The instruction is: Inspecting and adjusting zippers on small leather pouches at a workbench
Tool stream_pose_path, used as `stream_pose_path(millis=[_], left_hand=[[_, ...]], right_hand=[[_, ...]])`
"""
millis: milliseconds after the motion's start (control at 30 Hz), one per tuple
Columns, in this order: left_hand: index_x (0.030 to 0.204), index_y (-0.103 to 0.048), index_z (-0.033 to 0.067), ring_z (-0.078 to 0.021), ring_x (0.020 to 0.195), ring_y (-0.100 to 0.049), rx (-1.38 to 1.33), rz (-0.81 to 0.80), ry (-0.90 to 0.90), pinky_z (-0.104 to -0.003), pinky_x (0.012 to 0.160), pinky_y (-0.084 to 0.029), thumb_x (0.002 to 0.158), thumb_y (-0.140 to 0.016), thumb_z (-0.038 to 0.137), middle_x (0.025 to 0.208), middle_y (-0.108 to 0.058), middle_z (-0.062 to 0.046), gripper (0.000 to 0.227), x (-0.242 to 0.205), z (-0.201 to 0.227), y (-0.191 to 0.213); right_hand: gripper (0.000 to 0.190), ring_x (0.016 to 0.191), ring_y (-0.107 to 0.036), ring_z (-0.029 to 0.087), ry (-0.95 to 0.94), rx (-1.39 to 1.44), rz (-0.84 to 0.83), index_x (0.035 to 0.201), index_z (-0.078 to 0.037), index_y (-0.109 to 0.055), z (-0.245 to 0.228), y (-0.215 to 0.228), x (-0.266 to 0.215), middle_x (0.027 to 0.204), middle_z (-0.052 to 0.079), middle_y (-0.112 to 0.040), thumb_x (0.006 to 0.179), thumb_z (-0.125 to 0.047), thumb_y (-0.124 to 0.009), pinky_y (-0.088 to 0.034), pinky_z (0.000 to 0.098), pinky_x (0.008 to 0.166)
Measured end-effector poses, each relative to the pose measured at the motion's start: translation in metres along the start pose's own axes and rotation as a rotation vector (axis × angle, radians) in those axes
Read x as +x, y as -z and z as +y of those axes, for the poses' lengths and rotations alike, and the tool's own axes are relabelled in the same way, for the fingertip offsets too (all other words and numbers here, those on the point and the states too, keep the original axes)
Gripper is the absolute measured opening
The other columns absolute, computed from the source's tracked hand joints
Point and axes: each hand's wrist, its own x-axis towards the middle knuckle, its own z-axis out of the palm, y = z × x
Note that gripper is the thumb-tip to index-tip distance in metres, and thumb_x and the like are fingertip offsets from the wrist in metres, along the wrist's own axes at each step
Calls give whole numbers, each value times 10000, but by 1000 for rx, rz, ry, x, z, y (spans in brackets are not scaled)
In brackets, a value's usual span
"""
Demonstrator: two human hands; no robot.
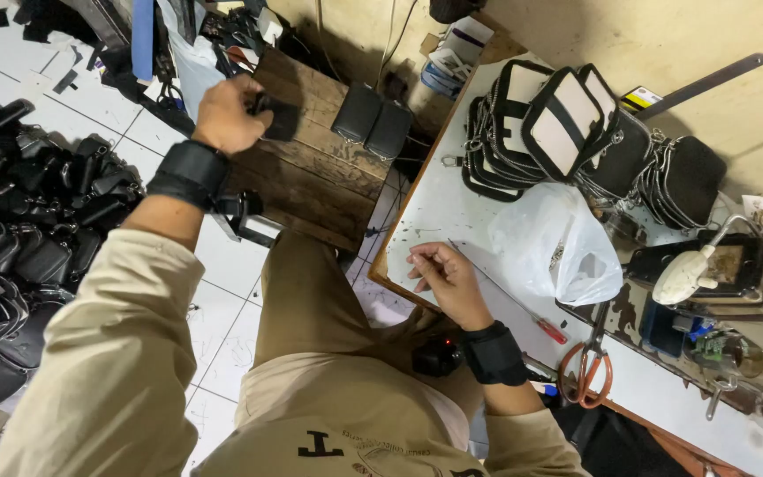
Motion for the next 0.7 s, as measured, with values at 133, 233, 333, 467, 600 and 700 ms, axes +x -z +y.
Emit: stream_pose_path(millis=[133,233,333,467,600,700], left_hand=[[1158,-630,61,-283,927,-694,107,-110,202,-349,763,-630,928,-711,124,1113,-695,-120,252,6,56,9],[999,-675,-80,-278,706,-698,500,-268,268,-295,566,-643,918,-595,-77,880,-653,-139,113,42,53,-18],[1128,-713,-109,-371,1108,-677,567,-232,106,-380,884,-602,700,-674,-86,1259,-645,-347,431,53,52,-31],[1576,-40,-23,-424,1410,-406,295,-179,237,-378,1081,-462,962,-700,475,1618,-172,-320,1030,46,52,-36],[1612,-22,14,-486,1521,-115,318,-419,337,-530,1257,-172,916,-742,267,1666,-100,-267,1033,-7,72,-3],[1271,-538,-58,-584,1125,-577,515,-2,-26,-656,996,-410,770,-835,127,1207,-588,-345,610,21,-43,-65]], right_hand=[[145,798,-703,169,5,9,-4,1111,-31,-664,-1,0,0,995,113,-720,1020,-124,-602,-619,262,597],[158,788,-711,177,2,5,0,1118,-28,-663,-3,-1,0,984,116,-719,1021,-137,-602,-617,264,590],[155,785,-709,173,9,-7,-1,1111,-30,-663,-4,-1,-1,988,116,-722,1021,-142,-603,-621,262,598],[163,786,-717,177,24,-11,19,1101,-23,-669,-2,-2,-2,982,115,-724,1014,-151,-616,-629,268,587],[165,786,-713,174,46,-13,20,1092,-25,-675,0,-1,-1,978,104,-721,1011,-158,-624,-629,266,575],[190,739,-723,189,89,82,75,1130,50,-706,16,-2,-1,961,203,-756,1010,-88,-653,-655,299,576]])
